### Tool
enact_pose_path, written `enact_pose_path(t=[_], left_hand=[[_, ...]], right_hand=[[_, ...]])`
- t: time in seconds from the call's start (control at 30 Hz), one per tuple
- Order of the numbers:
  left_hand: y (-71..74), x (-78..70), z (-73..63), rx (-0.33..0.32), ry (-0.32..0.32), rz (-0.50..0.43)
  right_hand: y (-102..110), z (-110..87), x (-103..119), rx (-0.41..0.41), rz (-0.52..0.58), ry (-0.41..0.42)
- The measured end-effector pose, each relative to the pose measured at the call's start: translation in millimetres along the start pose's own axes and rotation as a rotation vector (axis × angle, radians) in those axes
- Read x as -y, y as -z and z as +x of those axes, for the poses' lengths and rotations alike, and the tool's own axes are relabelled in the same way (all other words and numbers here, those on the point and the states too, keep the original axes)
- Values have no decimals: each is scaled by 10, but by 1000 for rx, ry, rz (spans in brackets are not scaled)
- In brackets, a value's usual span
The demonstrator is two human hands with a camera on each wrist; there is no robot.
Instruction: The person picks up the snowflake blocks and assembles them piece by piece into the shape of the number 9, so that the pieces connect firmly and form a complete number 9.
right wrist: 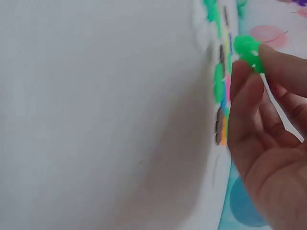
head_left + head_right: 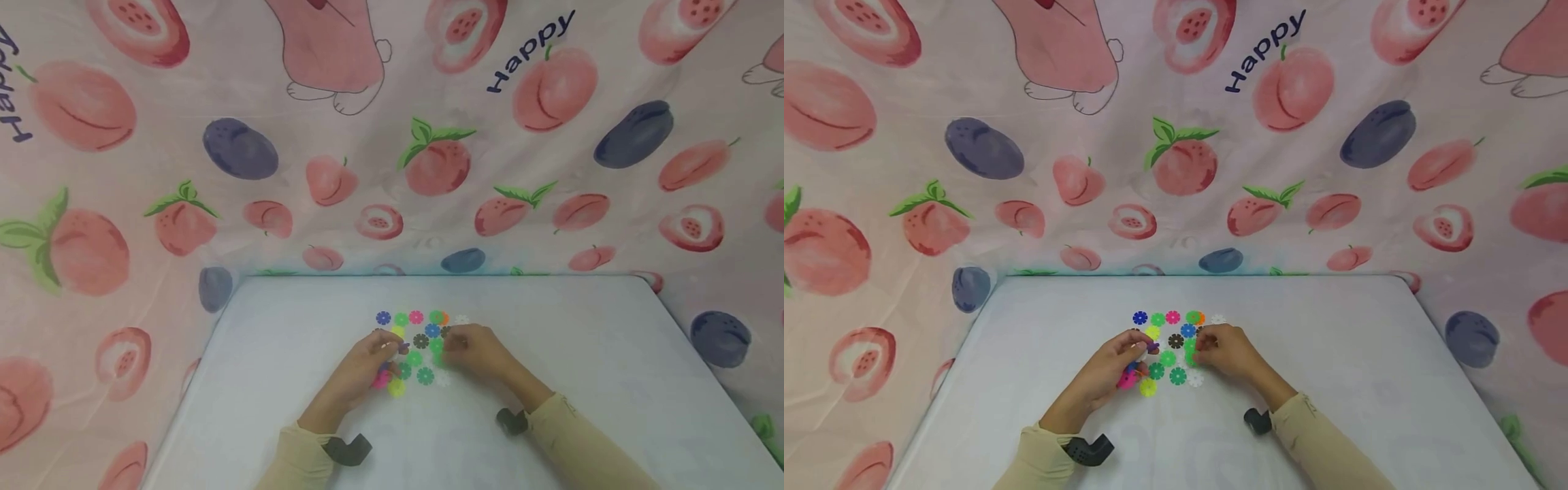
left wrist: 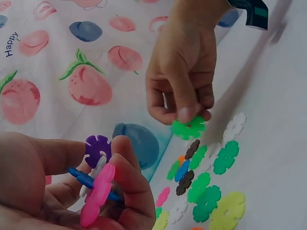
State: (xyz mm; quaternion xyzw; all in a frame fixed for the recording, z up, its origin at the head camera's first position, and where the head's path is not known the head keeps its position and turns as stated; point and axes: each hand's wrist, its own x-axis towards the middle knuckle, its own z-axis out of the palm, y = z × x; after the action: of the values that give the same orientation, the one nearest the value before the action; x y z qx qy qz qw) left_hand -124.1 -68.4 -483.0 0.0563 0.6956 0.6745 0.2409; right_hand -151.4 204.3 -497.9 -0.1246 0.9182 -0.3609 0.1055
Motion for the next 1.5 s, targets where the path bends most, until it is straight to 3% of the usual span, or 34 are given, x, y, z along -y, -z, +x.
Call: enact_pose_path(t=[0.33,0.5,0.77,1.0,1.27,1.5], left_hand=[[-4,25,14,-14,-30,52],[-17,2,6,-49,-76,105],[-14,-23,-12,-44,-101,131],[-41,-63,-36,-44,-90,40],[-62,-73,-50,-106,-89,18],[-79,-63,-54,-115,-76,-37]], right_hand=[[84,-98,248,85,391,-44],[108,-139,369,78,480,-45],[113,-195,518,63,469,-28],[101,-217,592,51,483,20],[72,-213,643,38,465,28],[38,-197,658,37,467,38]])
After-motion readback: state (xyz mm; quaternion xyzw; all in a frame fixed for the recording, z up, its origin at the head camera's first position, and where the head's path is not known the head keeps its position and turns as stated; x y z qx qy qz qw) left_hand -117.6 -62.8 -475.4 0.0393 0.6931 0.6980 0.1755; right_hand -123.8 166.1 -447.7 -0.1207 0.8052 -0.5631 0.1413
